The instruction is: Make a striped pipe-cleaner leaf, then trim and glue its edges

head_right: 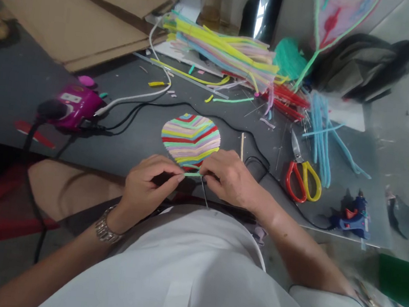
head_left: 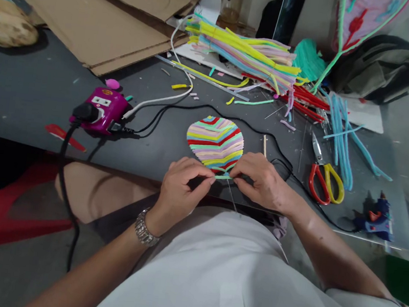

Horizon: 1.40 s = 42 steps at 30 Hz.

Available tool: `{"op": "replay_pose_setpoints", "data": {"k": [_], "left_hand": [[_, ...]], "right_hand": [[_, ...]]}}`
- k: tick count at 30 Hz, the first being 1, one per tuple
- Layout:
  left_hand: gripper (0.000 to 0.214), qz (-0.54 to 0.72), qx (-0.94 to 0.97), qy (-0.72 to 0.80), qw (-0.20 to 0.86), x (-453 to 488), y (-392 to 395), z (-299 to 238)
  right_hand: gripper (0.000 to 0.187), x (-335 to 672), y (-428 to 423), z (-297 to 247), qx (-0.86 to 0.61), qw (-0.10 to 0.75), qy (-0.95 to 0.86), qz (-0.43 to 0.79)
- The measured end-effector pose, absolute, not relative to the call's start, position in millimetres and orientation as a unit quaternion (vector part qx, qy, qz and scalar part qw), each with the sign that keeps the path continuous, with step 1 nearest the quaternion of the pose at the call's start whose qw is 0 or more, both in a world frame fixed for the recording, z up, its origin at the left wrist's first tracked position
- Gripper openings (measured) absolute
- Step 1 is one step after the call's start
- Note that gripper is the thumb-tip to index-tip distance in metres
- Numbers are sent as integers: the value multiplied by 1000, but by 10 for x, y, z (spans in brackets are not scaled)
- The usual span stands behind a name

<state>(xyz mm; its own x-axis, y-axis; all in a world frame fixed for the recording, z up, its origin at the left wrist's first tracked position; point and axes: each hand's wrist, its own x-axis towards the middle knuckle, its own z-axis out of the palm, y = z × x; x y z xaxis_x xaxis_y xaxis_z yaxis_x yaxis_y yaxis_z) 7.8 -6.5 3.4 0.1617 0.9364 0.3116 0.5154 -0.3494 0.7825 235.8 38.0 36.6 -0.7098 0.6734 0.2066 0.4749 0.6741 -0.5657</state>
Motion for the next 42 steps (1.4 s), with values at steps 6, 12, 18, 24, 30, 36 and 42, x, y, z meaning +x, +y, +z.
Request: {"op": "replay_pose_setpoints", "data": {"k": [6,12,18,24,30,36,42], "left_hand": [[8,381,716,535,237,87,-54,24],[7,360,715,556,224,96,-56,16],[6,335,722,572,202,112,-45,-22],[7,323,725,578,190,123,-48,-31],[8,309,733,578,183,124,-42,-9],[8,303,732,580,190,116,-32,1],[7,303,730,581,193,114,-30,-10]], "right_hand": [[18,2347,457,317,-312,193,-906,211],[20,2355,492,315,-313,183,-920,145],[22,2356,520,262,-319,178,-919,147],[23,2341,534,243,-322,157,-924,136],[22,2316,546,262,-314,136,-933,108],[18,2288,580,266,-308,122,-939,96],[19,2272,597,281,-302,93,-944,92]]}}
